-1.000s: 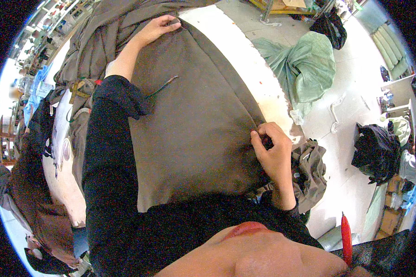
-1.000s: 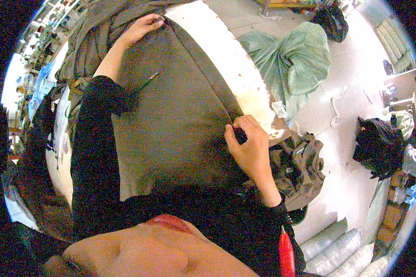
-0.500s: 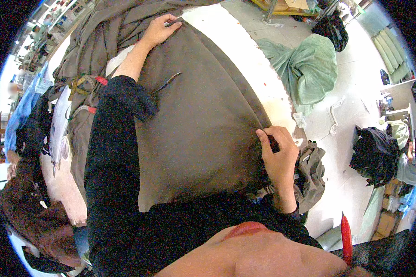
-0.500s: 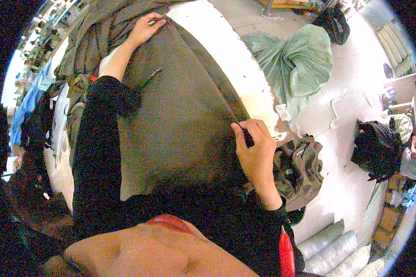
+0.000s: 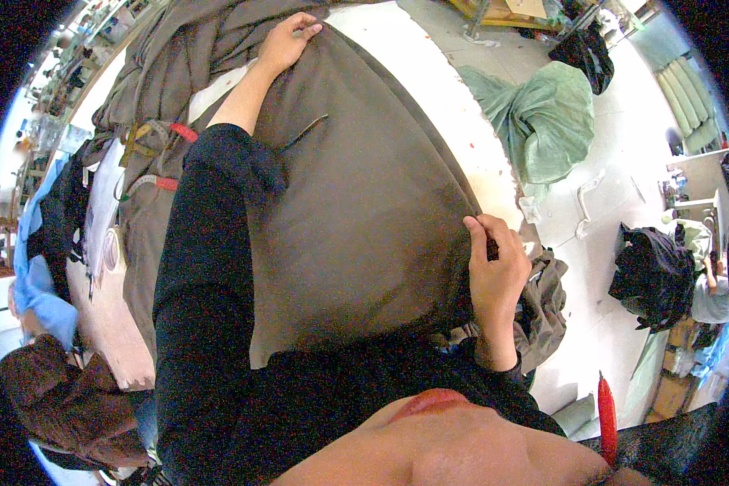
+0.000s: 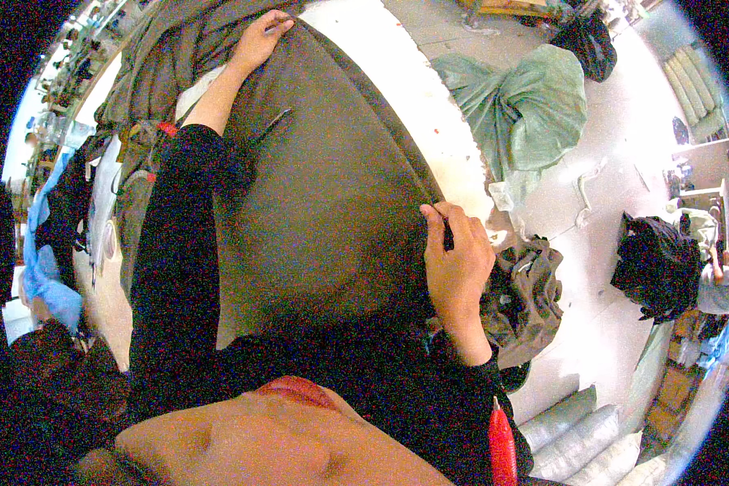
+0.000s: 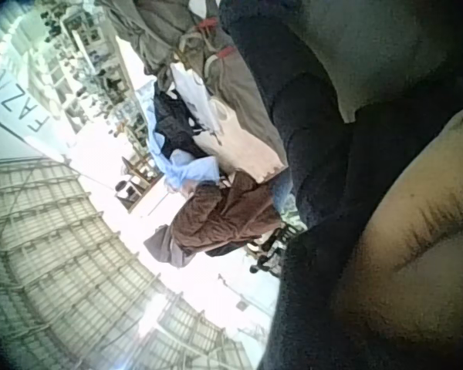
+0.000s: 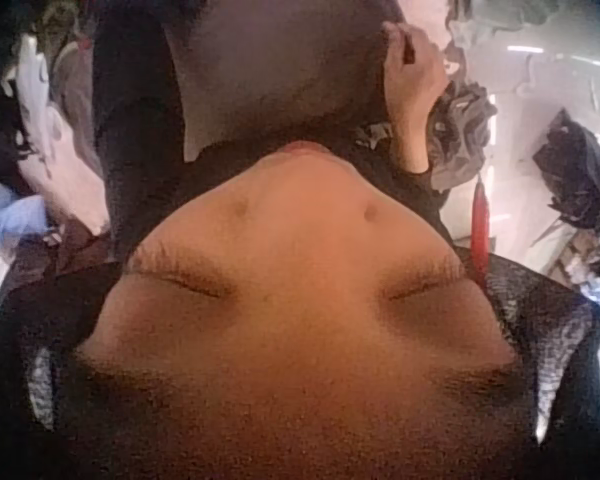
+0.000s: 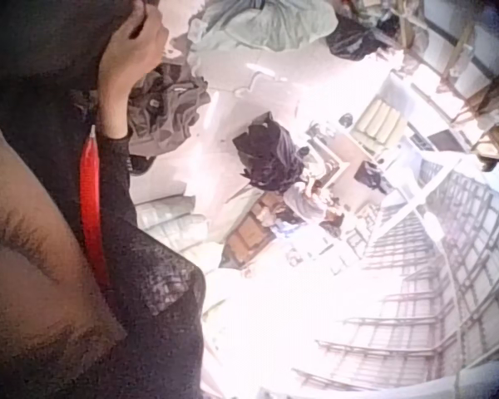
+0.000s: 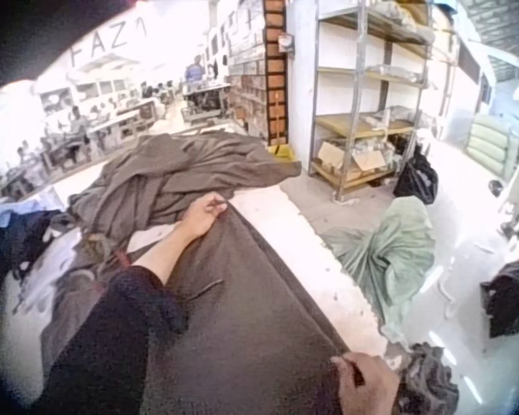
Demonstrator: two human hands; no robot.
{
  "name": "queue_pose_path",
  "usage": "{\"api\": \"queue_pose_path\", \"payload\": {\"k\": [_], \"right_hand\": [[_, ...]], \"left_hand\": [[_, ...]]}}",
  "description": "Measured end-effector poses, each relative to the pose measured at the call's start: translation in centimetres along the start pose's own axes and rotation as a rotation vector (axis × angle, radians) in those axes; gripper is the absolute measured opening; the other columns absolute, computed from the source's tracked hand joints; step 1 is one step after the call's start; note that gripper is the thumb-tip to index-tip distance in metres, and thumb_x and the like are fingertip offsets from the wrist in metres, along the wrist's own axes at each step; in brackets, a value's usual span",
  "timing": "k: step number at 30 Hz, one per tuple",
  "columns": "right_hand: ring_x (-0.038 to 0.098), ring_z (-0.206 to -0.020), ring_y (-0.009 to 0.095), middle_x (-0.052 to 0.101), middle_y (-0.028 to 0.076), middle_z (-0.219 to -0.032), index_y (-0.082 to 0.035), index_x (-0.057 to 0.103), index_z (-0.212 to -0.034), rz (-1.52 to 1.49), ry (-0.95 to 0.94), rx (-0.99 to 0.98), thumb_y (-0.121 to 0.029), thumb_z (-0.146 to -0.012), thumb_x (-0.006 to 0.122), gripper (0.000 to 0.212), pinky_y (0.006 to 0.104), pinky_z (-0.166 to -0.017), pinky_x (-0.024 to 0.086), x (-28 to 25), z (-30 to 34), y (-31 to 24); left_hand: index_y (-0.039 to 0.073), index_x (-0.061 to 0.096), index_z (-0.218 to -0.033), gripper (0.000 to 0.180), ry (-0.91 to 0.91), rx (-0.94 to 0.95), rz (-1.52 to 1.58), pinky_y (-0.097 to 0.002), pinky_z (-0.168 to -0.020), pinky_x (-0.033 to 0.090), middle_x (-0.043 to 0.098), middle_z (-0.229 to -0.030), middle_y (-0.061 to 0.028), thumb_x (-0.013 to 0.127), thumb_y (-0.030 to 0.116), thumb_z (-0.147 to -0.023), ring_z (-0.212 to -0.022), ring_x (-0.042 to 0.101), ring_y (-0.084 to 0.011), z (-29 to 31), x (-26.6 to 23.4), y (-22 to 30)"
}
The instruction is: The person measures a pair of olive green trousers laid on a work table using a flexible measuring tape. They repeatedly position the tape across the waist and hip areas, adjust the garment, and smooth the fabric to take measurements.
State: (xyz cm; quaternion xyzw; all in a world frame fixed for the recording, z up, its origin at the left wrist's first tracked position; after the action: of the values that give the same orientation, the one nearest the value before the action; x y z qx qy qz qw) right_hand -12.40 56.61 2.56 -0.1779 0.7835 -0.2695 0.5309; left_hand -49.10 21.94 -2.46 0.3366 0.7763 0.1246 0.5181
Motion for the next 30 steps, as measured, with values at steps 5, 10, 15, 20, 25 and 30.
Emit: {"api": "queue_pose_path", "payload": {"k": [5, 10, 15, 20, 25, 30], "right_hand": [[0.065, -0.081, 0.03, 0.069, 0.013, -0.087, -0.005, 0.069, -0.09, -0.012, -0.029, 0.02, -0.019, -0.086, 0.073, 0.015, 0.0385, -0.073, 0.051, 0.1, -0.1, 0.3], [0.067, -0.085, 0.03, 0.071, 0.013, -0.092, -0.004, 0.07, -0.091, -0.045, -0.067, -0.005, -0.018, -0.086, 0.074, 0.016, 0.0367, -0.08, 0.052, 0.2, -0.4, 0.7], [0.066, -0.083, 0.018, 0.072, 0.011, -0.094, -0.001, 0.071, -0.099, -0.116, -0.259, -0.006, -0.02, -0.092, 0.067, 0.021, 0.0326, -0.081, 0.051, 0.1, -1.6, 1.4], [0.063, -0.088, 0.02, 0.07, 0.012, -0.095, -0.002, 0.069, -0.103, -0.083, -0.378, -0.098, -0.023, -0.095, 0.062, 0.024, 0.0341, -0.082, 0.05, 1.4, -5.0, 3.4], [0.062, -0.087, 0.023, 0.069, 0.012, -0.099, -0.003, 0.066, -0.109, 0.188, -0.215, -0.168, -0.027, -0.096, 0.06, 0.027, 0.0368, -0.078, 0.049, 2.7, -8.6, 4.4], [0.062, -0.08, 0.024, 0.07, 0.012, -0.089, 0.0, 0.07, -0.1, 0.033, -0.364, -0.205, -0.033, -0.094, 0.064, 0.034, 0.0353, -0.077, 0.049, 4.0, -11.1, 3.0]], "left_hand": [[0.011, 0.065, -0.113, 0.038, 0.169, 0.046, -0.094, -0.0364, -0.086, 0.05, 0.068, -0.108, -0.009, 0.067, 0.041, -0.091, -0.094, 0.068, -0.0234, 2.0, -3.6, 4.9], [0.01, 0.065, -0.113, 0.027, 0.064, 0.143, -0.049, -0.0309, -0.086, 0.05, 0.069, -0.102, -0.0038, 0.064, 0.03, -0.095, -0.096, 0.063, -0.014, 12.4, -15.3, 10.9], [0.004, 0.065, -0.111, 0.028, 0.202, -0.378, -0.125, -0.0275, -0.076, 0.051, 0.068, -0.101, -0.0064, 0.063, 0.027, -0.096, -0.084, 0.065, -0.015, 31.0, -30.6, 10.8], [0.001, 0.067, -0.111, 0.029, 0.463, -0.869, -0.265, -0.0311, -0.086, 0.05, 0.07, -0.104, -0.0099, 0.059, 0.024, -0.096, -0.098, 0.065, -0.019, 50.4, -37.4, 4.9], [0.002, 0.068, -0.113, 0.029, 0.344, -1.01, -0.288, -0.0355, -0.093, 0.048, 0.07, -0.111, -0.0164, 0.062, 0.023, -0.093, -0.105, 0.065, -0.0262, 56.7, -36.7, -0.3], [0.0, 0.068, -0.11, 0.033, 0.349, -1.009, -0.069, -0.0303, -0.085, 0.05, 0.071, -0.103, -0.0122, 0.07, 0.026, -0.089, -0.095, 0.064, -0.0193, 53.3, -34.3, -0.6]]}}
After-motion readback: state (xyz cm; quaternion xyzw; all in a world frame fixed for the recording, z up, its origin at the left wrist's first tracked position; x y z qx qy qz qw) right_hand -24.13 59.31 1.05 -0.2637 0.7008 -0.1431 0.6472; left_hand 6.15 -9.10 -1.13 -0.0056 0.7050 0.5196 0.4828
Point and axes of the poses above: each hand's wrist, its own z-axis away from the middle knuckle, its own x-axis out of the palm, y = z × x, the point moved 3 cm from there along -z, towards the middle knuckle
